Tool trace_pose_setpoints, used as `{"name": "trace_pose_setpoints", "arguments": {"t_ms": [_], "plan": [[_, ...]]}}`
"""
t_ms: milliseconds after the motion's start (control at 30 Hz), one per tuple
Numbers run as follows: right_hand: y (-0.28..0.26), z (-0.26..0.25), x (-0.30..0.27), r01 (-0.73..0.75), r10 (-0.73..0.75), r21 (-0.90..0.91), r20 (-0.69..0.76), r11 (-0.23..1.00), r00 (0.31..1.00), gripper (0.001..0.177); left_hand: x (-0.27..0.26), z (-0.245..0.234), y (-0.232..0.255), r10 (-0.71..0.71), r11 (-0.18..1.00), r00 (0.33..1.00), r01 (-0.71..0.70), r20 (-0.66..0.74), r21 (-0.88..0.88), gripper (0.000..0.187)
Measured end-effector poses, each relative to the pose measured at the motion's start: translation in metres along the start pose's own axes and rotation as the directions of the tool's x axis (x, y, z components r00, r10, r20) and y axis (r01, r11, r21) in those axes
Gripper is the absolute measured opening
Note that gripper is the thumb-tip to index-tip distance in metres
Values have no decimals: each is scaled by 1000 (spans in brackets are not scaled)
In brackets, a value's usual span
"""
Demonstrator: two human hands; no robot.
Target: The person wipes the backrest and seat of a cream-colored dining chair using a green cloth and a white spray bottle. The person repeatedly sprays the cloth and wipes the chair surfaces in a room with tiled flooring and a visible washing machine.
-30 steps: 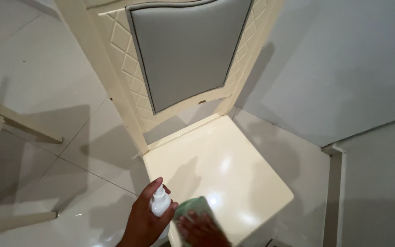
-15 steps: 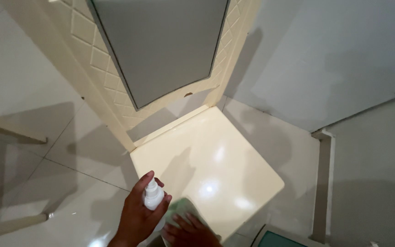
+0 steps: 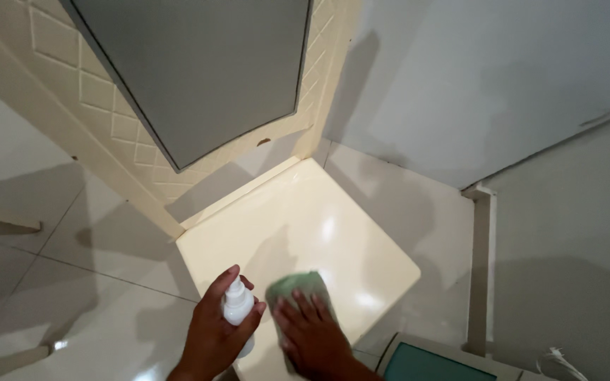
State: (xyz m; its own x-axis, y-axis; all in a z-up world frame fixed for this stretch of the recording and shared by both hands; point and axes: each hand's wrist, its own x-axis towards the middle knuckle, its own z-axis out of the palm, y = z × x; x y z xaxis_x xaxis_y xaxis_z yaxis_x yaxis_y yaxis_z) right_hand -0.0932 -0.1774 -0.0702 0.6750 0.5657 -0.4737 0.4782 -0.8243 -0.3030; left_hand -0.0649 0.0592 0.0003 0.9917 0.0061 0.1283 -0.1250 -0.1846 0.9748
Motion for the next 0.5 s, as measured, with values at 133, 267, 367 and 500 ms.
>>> {"name": "trace_pose_setpoints", "arguments": {"t_ms": [133,267,367,500], "plan": [[45,-8,-31,36,-170,-308,-421,951,891,69,1,4,5,-24,994,999,29,49,-103,73],[99,-51,-1,-329,320,4,-235,944,918,68,-1,13,9,-52,996,996,58,76,-74,74],[80,-67,45,-406,392,44,-368,913,843,68,1,24,11,35,999,996,-32,83,-29,75],[26,-61,47,-174,138,-75,-344,982,929,72,7,38,15,13,1000,991,-17,136,24,74]]}}
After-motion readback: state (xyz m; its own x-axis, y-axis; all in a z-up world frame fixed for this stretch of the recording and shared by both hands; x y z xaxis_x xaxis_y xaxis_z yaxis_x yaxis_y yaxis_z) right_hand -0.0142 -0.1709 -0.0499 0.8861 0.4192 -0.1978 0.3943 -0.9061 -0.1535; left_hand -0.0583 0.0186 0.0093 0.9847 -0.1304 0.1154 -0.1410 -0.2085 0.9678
